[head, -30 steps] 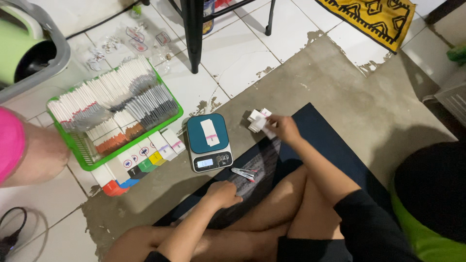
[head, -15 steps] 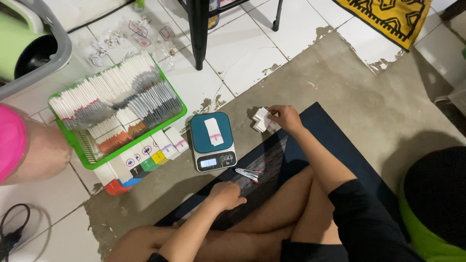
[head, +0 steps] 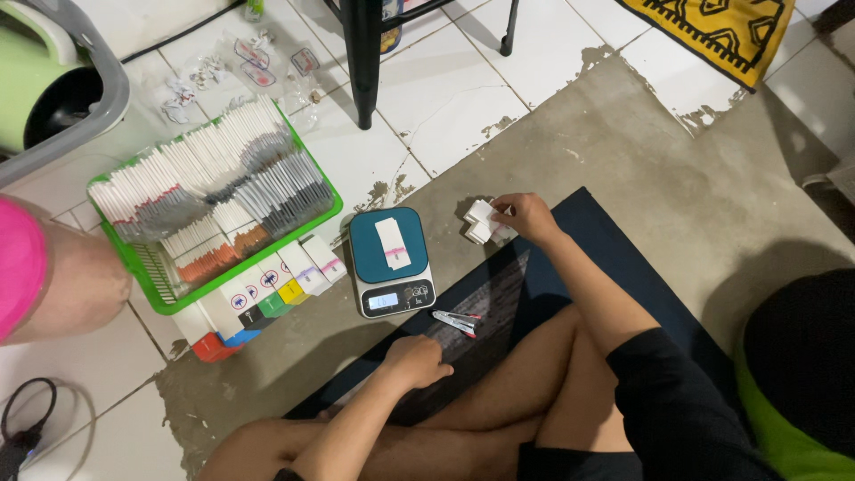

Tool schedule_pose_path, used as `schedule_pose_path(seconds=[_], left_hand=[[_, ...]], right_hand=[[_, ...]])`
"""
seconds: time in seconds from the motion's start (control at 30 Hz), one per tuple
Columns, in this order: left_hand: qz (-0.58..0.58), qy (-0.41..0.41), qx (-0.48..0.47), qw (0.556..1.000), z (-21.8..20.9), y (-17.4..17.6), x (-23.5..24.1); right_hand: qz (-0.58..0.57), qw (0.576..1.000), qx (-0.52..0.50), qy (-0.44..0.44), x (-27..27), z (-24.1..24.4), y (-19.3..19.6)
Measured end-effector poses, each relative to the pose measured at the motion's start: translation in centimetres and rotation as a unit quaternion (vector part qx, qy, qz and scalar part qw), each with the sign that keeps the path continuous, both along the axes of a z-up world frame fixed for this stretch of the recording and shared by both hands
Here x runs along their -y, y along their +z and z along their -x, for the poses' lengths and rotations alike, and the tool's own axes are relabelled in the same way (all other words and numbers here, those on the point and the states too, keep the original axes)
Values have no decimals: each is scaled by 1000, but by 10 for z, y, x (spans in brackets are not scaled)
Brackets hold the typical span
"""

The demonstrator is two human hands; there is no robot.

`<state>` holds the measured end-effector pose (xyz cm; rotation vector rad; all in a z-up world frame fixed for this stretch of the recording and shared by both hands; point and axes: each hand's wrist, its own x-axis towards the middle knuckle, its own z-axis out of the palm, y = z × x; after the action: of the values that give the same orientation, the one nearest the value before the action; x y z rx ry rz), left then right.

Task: The person sits on the floor and repeatedly places small white packets onto a digital scale, then removes them and places them into a green organizer. The person handles the packets one at a time throughout the clip.

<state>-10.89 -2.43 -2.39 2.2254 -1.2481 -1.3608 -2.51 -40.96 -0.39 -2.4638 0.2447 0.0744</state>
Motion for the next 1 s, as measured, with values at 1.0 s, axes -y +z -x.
schedule_pose_path(seconds=[1.0], left_hand=[[-9,3,-22,1000,-1,3,-2]], right_hand=[[30,999,27,16,-6,-4,-5]])
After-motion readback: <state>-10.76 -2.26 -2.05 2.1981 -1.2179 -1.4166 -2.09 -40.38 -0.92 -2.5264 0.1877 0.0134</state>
